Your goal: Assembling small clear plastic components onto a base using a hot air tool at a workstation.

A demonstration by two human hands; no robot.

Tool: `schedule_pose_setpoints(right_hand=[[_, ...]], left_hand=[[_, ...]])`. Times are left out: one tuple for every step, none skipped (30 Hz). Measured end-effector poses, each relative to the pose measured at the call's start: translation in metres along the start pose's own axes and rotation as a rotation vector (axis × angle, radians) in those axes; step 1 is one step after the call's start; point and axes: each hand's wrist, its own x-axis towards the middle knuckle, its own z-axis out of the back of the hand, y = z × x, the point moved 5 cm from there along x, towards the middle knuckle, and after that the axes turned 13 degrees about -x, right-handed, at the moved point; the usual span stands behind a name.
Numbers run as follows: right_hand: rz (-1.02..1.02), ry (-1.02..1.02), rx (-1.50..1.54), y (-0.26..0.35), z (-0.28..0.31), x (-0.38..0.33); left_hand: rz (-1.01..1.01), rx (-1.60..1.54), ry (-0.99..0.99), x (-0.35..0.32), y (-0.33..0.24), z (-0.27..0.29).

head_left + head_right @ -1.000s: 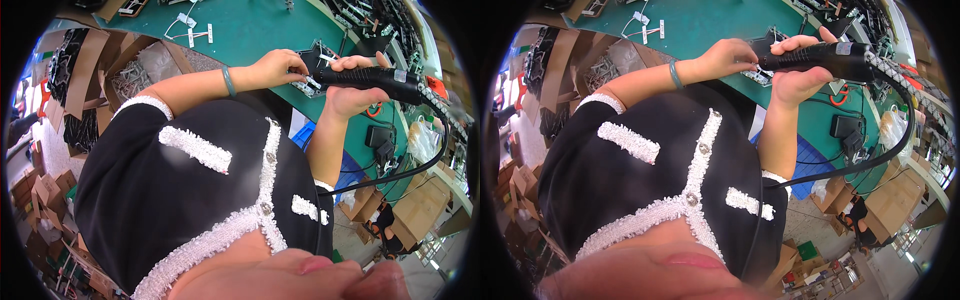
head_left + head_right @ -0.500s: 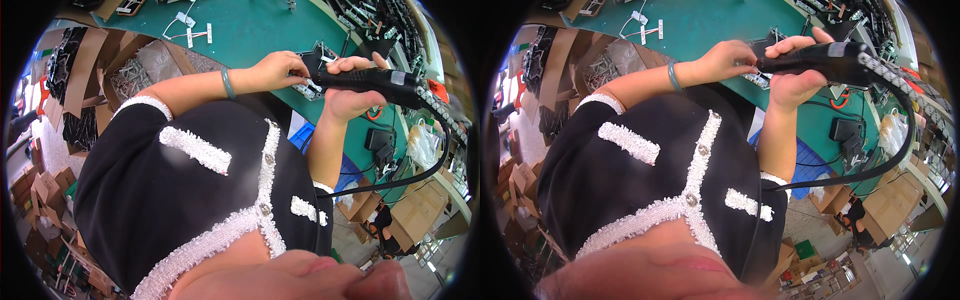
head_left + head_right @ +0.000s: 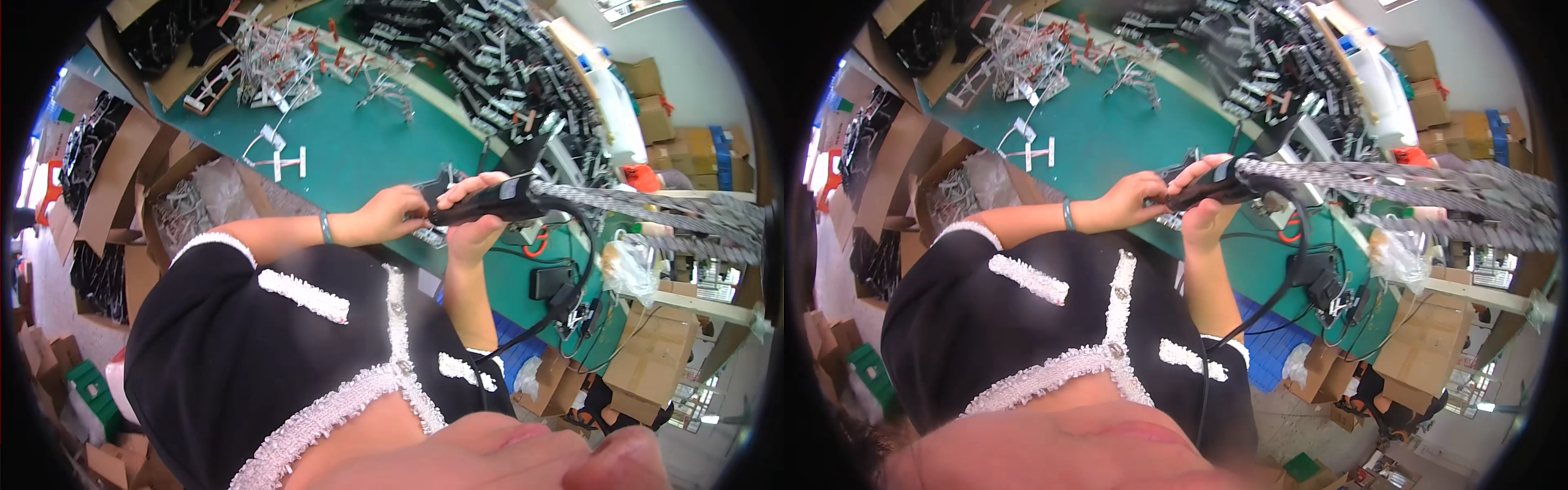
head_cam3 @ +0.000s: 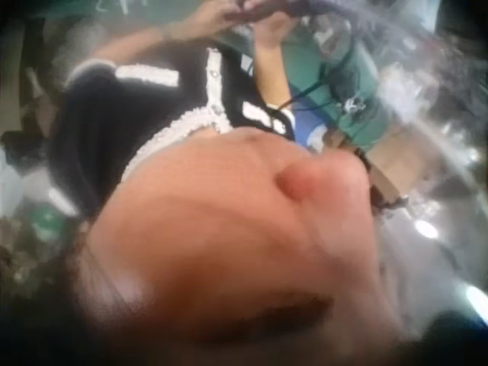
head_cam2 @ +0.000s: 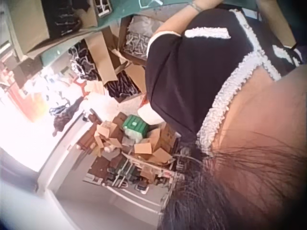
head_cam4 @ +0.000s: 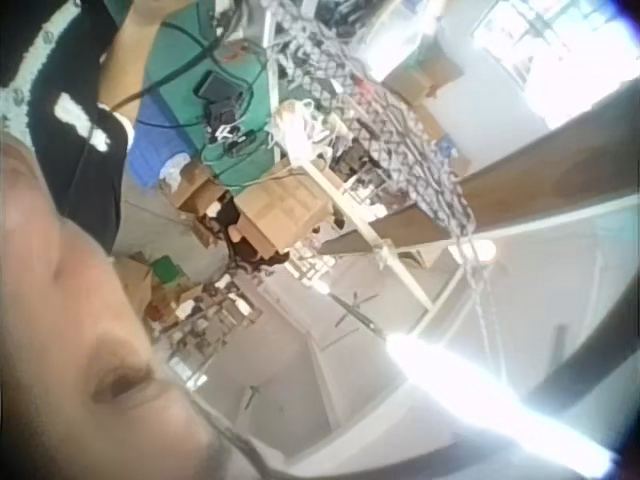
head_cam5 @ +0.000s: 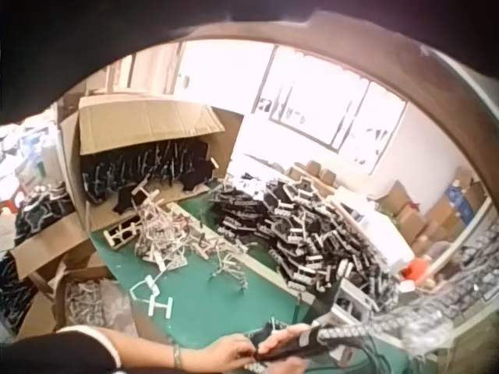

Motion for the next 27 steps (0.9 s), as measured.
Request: schedule_pose_setpoints(right_hand=[[-0.018, 0.008, 0.029, 0.000, -0.002, 0.000], [0.000, 0.037, 0.045, 0.002, -0.001, 0.001], [0.021, 0.031, 0.098, 0.004, 0.006, 0.000], [-0.047, 0.002, 0.258, -0.001, 0.023, -0.006], [-0.016, -0.126, 0.322, -0.007, 0.051, -0.015], [0.011, -0.200, 0.279, 0.015, 0.063, -0.016], [0.083, -0.255, 0.185, 0.022, 0.088, -0.023], [0.117, -0.285, 0.095, 0.031, 0.105, -0.026], [0.146, -0.301, -0.068, 0.045, 0.120, -0.034], [0.115, -0.341, -0.096, 0.044, 0.135, -0.043], [0.073, -0.402, -0.133, 0.044, 0.147, -0.054], [0.028, -0.460, -0.171, 0.043, 0.156, -0.064], [0.023, -0.446, -0.232, 0.034, 0.157, -0.061], [0.036, -0.536, -0.324, 0.039, 0.162, -0.077], [0.033, -0.592, -0.415, 0.040, 0.161, -0.086], [0.029, -0.640, -0.502, 0.039, 0.160, -0.091], [0.024, -0.689, -0.594, 0.037, 0.159, -0.095], [-0.007, -0.677, -0.579, 0.031, 0.161, -0.099], [-0.014, -0.667, -0.568, 0.026, 0.163, -0.103], [-0.028, -0.637, -0.564, 0.020, 0.165, -0.108], [-0.038, -0.593, -0.547, 0.017, 0.165, -0.107], [-0.027, -0.603, -0.519, 0.020, 0.161, -0.106], [-0.025, -0.611, -0.524, 0.020, 0.161, -0.107], [-0.032, -0.590, -0.520, 0.020, 0.161, -0.108], [-0.038, -0.565, -0.510, 0.022, 0.159, -0.109], [-0.048, -0.591, -0.546, 0.023, 0.159, -0.110], [-0.053, -0.612, -0.561, 0.021, 0.159, -0.111]], left_hand=[[0.032, -0.014, -0.001, -0.001, 0.001, 0.002], [0.002, -0.016, -0.020, -0.002, 0.000, 0.001], [-0.035, 0.047, 0.025, -0.001, -0.002, -0.002], [-0.057, 0.130, 0.055, -0.002, -0.002, -0.003], [-0.061, 0.156, 0.061, -0.003, -0.002, -0.003], [-0.030, 0.145, 0.105, -0.001, 0.001, 0.002], [0.010, 0.134, 0.156, 0.001, 0.002, 0.007], [-0.003, 0.162, 0.086, 0.001, -0.005, 0.022], [0.056, 0.076, 0.068, 0.008, -0.014, 0.038], [0.123, -0.014, 0.043, 0.018, -0.021, 0.059], [0.158, -0.069, 0.024, 0.030, -0.026, 0.078], [0.139, -0.017, 0.012, 0.044, -0.036, 0.101], [0.081, 0.009, -0.071, 0.041, -0.042, 0.131], [0.053, 0.084, -0.096, 0.063, -0.054, 0.147], [0.006, 0.160, -0.115, 0.080, -0.065, 0.164], [-0.116, 0.221, -0.169, 0.096, -0.063, 0.185], [-0.022, 0.073, -0.244, 0.115, -0.054, 0.209], [-0.102, 0.070, -0.326, 0.135, -0.057, 0.230], [-0.092, 0.056, -0.430, 0.158, -0.035, 0.263], [-0.157, 0.159, -0.496, 0.181, -0.037, 0.280], [-0.141, 0.178, -0.533, 0.199, -0.031, 0.303], [-0.127, 0.183, -0.561, 0.221, -0.016, 0.324], [-0.148, 0.297, -0.604, 0.241, -0.003, 0.333], [-0.170, 0.408, -0.646, 0.260, 0.017, 0.343], [-0.082, 0.357, -0.568, 0.285, 0.065, 0.373], [-0.043, 0.522, -0.590, 0.299, 0.067, 0.363], [-0.003, 0.687, -0.611, 0.309, 0.070, 0.354]])
